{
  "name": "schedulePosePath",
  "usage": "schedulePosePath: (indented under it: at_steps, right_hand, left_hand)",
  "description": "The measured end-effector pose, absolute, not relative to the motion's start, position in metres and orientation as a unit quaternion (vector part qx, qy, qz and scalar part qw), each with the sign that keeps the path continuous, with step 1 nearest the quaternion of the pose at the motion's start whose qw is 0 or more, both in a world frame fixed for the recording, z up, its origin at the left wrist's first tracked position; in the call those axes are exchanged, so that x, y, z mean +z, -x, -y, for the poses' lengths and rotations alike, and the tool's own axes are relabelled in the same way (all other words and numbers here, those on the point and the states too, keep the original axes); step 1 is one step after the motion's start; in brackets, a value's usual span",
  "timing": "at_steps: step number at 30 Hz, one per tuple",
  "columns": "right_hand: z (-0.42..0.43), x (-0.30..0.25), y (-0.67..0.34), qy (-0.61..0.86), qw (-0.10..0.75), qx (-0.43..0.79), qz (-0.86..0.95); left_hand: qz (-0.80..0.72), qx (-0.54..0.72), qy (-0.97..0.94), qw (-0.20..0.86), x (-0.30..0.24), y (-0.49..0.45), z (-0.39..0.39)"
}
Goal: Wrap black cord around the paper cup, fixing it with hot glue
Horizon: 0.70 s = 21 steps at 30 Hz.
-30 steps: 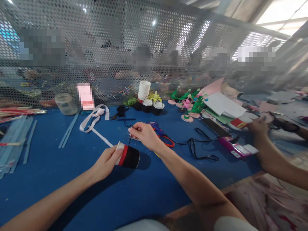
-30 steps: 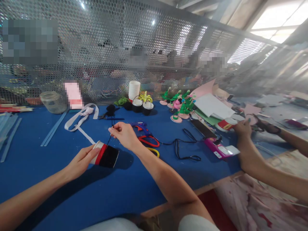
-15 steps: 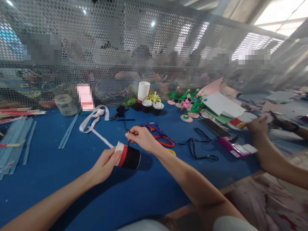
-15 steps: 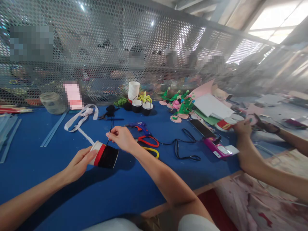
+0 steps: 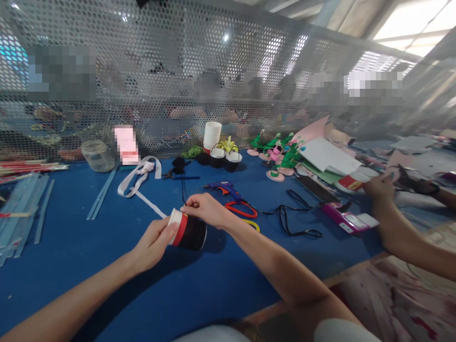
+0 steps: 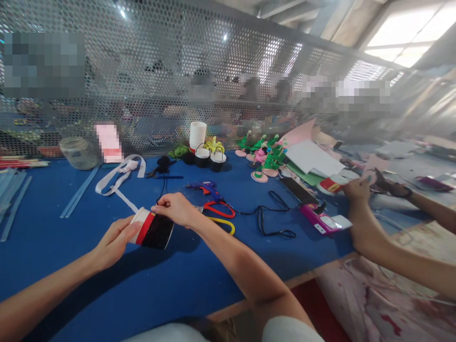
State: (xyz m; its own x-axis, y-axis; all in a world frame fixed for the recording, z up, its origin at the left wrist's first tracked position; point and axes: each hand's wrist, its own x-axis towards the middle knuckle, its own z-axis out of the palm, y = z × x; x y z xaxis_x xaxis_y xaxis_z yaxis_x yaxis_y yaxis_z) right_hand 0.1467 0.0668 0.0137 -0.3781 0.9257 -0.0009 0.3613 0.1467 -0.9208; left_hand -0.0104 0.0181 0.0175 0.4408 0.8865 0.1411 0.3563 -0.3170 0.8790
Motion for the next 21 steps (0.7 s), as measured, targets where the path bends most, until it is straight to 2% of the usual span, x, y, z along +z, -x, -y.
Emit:
schedulePosePath:
  at_steps: [3,9,14,21]
  right_hand:
    - [-0.072,0.014,-0.152,0.473,0.296,0.446,0.700]
    - [-0.062,0.031,-0.168,0.440,0.330,0.444,0.707]
    - [-0.042,0.036,-0.170,0.423,0.364,0.404,0.725]
    - [-0.035,0.029,-0.171,0.389,0.358,0.332,0.781]
  left_hand:
    - [-0.414,0.337,-0.745,0.400,0.019,0.011,-0.019]
    - [-0.441,0.375,-0.719,0.384,0.023,0.014,-0.022]
    - [-0.435,0.368,-0.728,0.382,0.022,0.013,-0.024]
    - [-0.422,0.327,-0.761,0.369,0.015,0.011,-0.025]
